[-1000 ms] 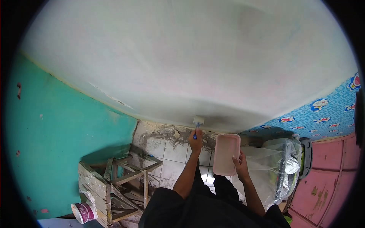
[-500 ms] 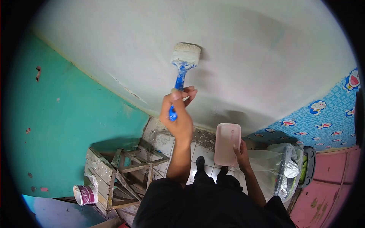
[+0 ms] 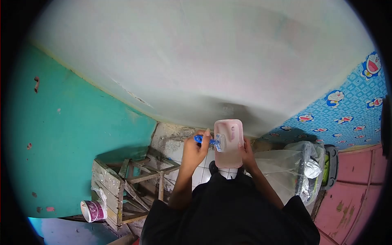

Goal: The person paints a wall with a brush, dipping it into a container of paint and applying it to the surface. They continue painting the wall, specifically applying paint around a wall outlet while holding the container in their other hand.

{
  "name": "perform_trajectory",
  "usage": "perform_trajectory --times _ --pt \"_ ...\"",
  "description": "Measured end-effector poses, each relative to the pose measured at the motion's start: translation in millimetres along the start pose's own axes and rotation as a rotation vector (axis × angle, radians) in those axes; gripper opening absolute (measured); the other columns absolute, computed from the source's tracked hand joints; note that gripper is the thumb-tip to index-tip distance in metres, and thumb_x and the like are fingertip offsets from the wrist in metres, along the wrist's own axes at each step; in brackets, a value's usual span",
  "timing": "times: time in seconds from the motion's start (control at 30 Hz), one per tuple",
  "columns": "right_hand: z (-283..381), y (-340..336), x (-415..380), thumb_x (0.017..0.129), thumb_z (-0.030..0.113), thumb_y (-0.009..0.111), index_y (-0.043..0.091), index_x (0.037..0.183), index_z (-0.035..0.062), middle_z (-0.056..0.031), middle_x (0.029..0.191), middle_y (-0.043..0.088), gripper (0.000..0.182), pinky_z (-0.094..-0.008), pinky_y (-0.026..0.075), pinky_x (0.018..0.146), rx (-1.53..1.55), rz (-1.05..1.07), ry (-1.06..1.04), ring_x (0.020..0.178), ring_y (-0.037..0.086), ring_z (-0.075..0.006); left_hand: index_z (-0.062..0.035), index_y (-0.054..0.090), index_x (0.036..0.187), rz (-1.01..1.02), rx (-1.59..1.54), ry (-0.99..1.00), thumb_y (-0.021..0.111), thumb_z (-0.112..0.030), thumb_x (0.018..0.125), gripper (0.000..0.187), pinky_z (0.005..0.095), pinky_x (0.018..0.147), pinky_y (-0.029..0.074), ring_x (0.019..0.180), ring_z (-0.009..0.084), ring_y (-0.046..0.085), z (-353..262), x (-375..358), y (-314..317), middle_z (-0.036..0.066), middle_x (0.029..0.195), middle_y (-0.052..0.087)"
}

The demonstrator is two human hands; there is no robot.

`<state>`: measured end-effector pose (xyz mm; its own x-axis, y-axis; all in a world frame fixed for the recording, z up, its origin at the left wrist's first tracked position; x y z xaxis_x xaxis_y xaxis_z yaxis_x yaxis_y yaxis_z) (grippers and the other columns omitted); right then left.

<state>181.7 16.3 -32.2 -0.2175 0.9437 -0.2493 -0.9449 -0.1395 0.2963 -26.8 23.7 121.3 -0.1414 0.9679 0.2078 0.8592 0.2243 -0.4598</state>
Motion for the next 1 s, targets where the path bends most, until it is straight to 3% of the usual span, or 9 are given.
perform_trajectory --times 0.03,0.13,0.23,0.33,0.43,0.53,0.63,1.0 --pt "-0.4 4.9 -0.1 0.102 0.023 0.046 0.028 0.146 0.0038 -0.0145 0.133 0.051 0.052 -0.0341 0.038 0.103 0.004 -0.003 -0.005 0.120 0.050 -0.0192 -0.0019 0.063 0.080 0.036 0.069 0.017 0.058 -0.023 0.096 0.027 0.0366 0.045 0.042 0.043 0.0234 0.056 4.4 -0.1 1.1 0.011 0.051 0.054" --pt "2.8 20.2 -3.4 0.102 0.025 0.046 0.029 0.145 0.0037 -0.0142 0.131 0.052 0.051 -0.0342 0.038 0.103 0.019 -0.010 -0.031 0.119 0.051 -0.0193 -0.0038 0.064 0.082 -0.027 0.229 0.177 0.056 -0.024 0.095 0.025 0.0423 0.047 0.045 0.047 0.0349 0.058 15.0 3.5 5.6 0.015 0.053 0.056" --pt "-10.5 24.5 -0.8 0.100 0.025 0.053 0.029 0.147 0.0060 -0.0149 0.116 0.057 0.056 -0.0348 0.045 0.094 -0.003 -0.009 -0.064 0.107 0.056 -0.0189 -0.0050 0.063 0.084 -0.021 0.334 0.190 0.055 -0.025 0.095 0.024 0.0461 0.049 0.045 0.051 0.0386 0.059 18.6 6.4 9.9 0.017 0.054 0.056" --pt "-18.7 29.2 -1.0 0.100 0.026 0.053 0.028 0.147 0.0055 -0.0146 0.115 0.058 0.057 -0.0348 0.045 0.093 0.017 -0.009 -0.039 0.106 0.057 -0.0188 -0.0049 0.062 0.082 -0.005 0.312 0.229 0.055 -0.026 0.095 0.026 0.0456 0.049 0.045 0.052 0.0387 0.059 21.4 6.9 16.9 0.018 0.056 0.057" --pt "-19.9 32.1 -2.3 0.100 0.027 0.053 0.028 0.146 0.0048 -0.0146 0.114 0.058 0.057 -0.0346 0.045 0.092 0.025 -0.006 -0.041 0.105 0.057 -0.0186 -0.0043 0.061 0.080 -0.023 0.171 0.147 0.055 -0.025 0.095 0.027 0.0461 0.050 0.046 0.054 0.0401 0.060 32.2 4.9 11.9 0.020 0.059 0.059" --pt "-18.1 34.7 -3.1 0.100 0.028 0.053 0.029 0.146 0.0044 -0.0147 0.115 0.058 0.056 -0.0342 0.046 0.092 0.053 -0.010 -0.039 0.104 0.058 -0.0185 -0.0035 0.061 0.080 -0.057 0.349 0.171 0.055 -0.025 0.096 0.028 0.0464 0.051 0.046 0.055 0.0411 0.060 27.0 3.9 6.1 0.021 0.061 0.060" --pt "-28.3 34.7 1.3 0.100 0.028 0.053 0.030 0.145 0.0043 -0.0145 0.115 0.058 0.055 -0.0339 0.046 0.092 0.095 -0.033 -0.005 0.104 0.058 -0.0184 -0.0032 0.061 0.079 -0.006 0.332 0.193 0.054 -0.024 0.096 0.027 0.0466 0.050 0.046 0.054 0.0411 0.059 33.6 1.2 9.2 0.020 0.059 0.059" --pt "-24.8 34.0 1.4 0.100 0.029 0.053 0.031 0.144 0.0032 -0.0138 0.117 0.058 0.055 -0.0335 0.045 0.093 0.120 0.020 0.021 0.106 0.057 -0.0177 -0.0038 0.058 0.076 -0.103 0.345 0.165 0.053 -0.025 0.096 0.030 0.0478 0.049 0.044 0.052 0.0410 0.058 32.8 -3.0 14.6 0.020 0.055 0.056"
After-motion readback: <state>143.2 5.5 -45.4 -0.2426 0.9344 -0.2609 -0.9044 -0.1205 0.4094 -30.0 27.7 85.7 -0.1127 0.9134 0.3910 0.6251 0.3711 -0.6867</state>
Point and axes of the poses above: each hand's wrist, its own x-axis towards the middle knuckle, its own y-axis out of the palm, z = x × y, the point moved 2 cm from there along x, towards the middle knuckle
